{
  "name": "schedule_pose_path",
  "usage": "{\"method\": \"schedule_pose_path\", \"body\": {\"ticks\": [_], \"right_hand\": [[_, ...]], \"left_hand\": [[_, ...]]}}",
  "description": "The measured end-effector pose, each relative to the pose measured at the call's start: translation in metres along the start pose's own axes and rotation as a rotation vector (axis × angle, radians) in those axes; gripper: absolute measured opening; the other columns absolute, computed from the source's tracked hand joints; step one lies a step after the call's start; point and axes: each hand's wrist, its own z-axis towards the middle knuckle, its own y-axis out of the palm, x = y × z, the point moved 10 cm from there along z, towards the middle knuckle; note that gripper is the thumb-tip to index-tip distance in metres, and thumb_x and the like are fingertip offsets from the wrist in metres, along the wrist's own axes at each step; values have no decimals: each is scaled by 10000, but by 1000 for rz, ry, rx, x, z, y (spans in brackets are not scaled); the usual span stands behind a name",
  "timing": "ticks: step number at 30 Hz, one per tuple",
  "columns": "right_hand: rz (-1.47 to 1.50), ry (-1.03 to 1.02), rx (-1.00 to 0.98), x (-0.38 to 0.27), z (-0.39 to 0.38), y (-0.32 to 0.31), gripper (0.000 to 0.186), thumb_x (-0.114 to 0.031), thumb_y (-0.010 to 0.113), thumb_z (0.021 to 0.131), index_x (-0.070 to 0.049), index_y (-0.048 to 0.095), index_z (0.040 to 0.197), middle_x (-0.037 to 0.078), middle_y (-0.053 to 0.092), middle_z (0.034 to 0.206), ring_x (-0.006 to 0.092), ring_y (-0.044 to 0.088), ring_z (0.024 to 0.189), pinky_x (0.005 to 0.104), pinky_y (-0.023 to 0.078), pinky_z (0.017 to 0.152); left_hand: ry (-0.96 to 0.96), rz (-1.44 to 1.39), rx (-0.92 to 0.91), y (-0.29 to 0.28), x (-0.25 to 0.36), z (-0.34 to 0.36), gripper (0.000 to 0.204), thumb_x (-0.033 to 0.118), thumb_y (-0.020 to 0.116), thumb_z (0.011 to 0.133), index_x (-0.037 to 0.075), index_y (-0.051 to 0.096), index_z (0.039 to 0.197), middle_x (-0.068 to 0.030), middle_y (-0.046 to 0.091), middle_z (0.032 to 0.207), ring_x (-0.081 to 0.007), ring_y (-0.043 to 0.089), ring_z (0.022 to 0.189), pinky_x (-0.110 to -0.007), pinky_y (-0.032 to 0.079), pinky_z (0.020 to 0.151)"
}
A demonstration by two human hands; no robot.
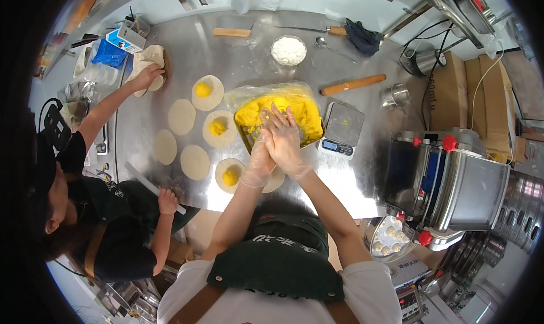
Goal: Measure yellow filling and place it on dough circles to prepare pastries.
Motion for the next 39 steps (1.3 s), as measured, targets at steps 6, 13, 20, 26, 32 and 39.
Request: {"method": "schedule_pose_path", "body": {"ticks": [6,13,20,26,32,39], "right_hand": [[570,332,146,28,-27,-22,454,-107,561,923,-78,508,1374,139,499,1402,306,426,1333,392,328,1108],[900,451,114,40,-49,-2,612,-26,666,828,-63,446,1398,146,443,1435,309,398,1340,385,308,1122],[561,580,228,39,-60,-27,426,-5,780,712,-19,619,1106,80,634,1064,164,619,787,284,527,725],[563,639,336,28,-63,-11,356,-7,778,712,-9,643,1042,99,631,1048,181,639,820,278,521,735],[650,670,417,40,-66,1,215,51,713,761,-4,669,964,64,649,1018,128,620,807,254,519,714],[1382,909,266,52,-72,25,237,46,684,812,-29,651,1035,55,635,1032,146,619,912,269,509,812]], "left_hand": [[32,94,-23,1,27,2,507,294,459,1020,36,365,1446,-105,433,1436,-233,430,1310,-361,335,1111],[44,142,113,16,31,-6,685,568,238,1007,62,338,1458,-139,422,1445,-287,412,1329,-444,326,1111],[-113,-134,-72,3,9,7,420,373,291,1052,51,559,1090,-90,585,1117,-199,565,1044,-368,471,908],[14,-31,5,7,12,-1,273,310,416,1034,77,553,1070,-90,603,1097,-198,572,1036,-361,475,923],[111,7,75,0,15,-3,288,305,427,1029,71,582,1090,-71,598,1086,-168,567,1033,-345,471,931],[60,-542,-42,-31,21,16,385,366,368,1042,42,576,1021,-134,596,1096,-250,574,1037,-370,467,975]]}}
